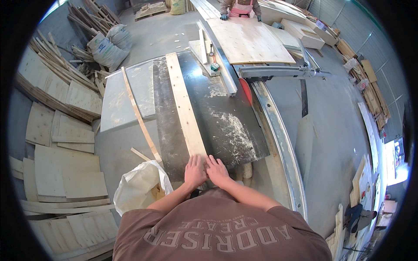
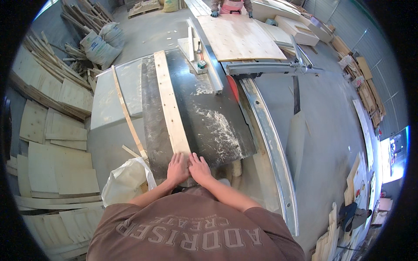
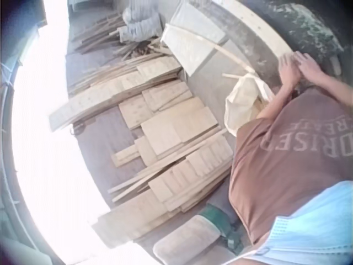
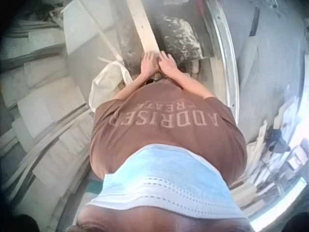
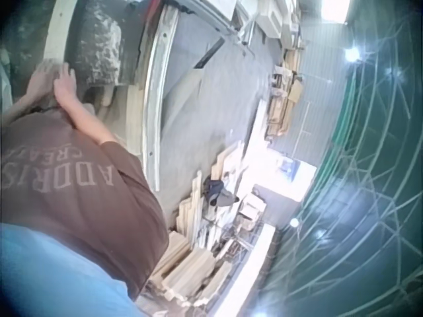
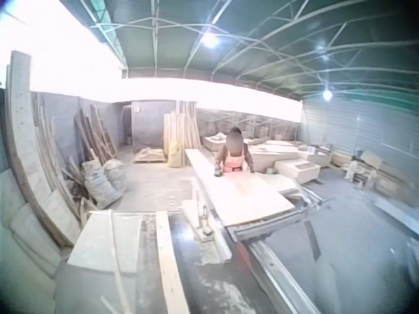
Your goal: The person feeds long wooden planks through a table saw to trim their edges. A coworker assists by guiding the planks on the opposite side of the saw. The person repeatedly positions and pushes the planks through the blade, then collects the trimmed pieces.
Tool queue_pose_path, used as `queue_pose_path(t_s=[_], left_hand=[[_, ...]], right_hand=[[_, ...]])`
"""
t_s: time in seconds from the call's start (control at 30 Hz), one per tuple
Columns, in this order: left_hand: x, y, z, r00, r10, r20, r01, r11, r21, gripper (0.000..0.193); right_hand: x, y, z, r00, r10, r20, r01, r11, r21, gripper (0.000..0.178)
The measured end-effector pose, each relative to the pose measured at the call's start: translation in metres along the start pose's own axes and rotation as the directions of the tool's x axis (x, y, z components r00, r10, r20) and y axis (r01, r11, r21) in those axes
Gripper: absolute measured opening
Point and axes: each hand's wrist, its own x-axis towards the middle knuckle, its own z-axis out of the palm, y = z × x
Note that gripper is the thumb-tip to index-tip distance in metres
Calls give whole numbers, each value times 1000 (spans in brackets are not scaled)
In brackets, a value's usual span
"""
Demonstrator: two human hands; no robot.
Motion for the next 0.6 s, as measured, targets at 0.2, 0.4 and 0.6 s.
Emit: queue_pose_path(t_s=[0.2, 0.4, 0.6], left_hand=[[-12, 6, -16, 960, 118, 253, -174, 962, 211, 63], [-13, -2, 16, 985, 134, 105, -157, 955, 250, 50], [-14, 0, 12, 985, 130, 111, -151, 968, 201, 54]], right_hand=[[5, 0, 6, 998, -46, 30, 49, 996, -72, 40], [9, 0, 6, 994, -16, 111, 21, 999, -43, 42], [14, -7, -4, 971, 63, 230, -63, 998, -10, 42]])
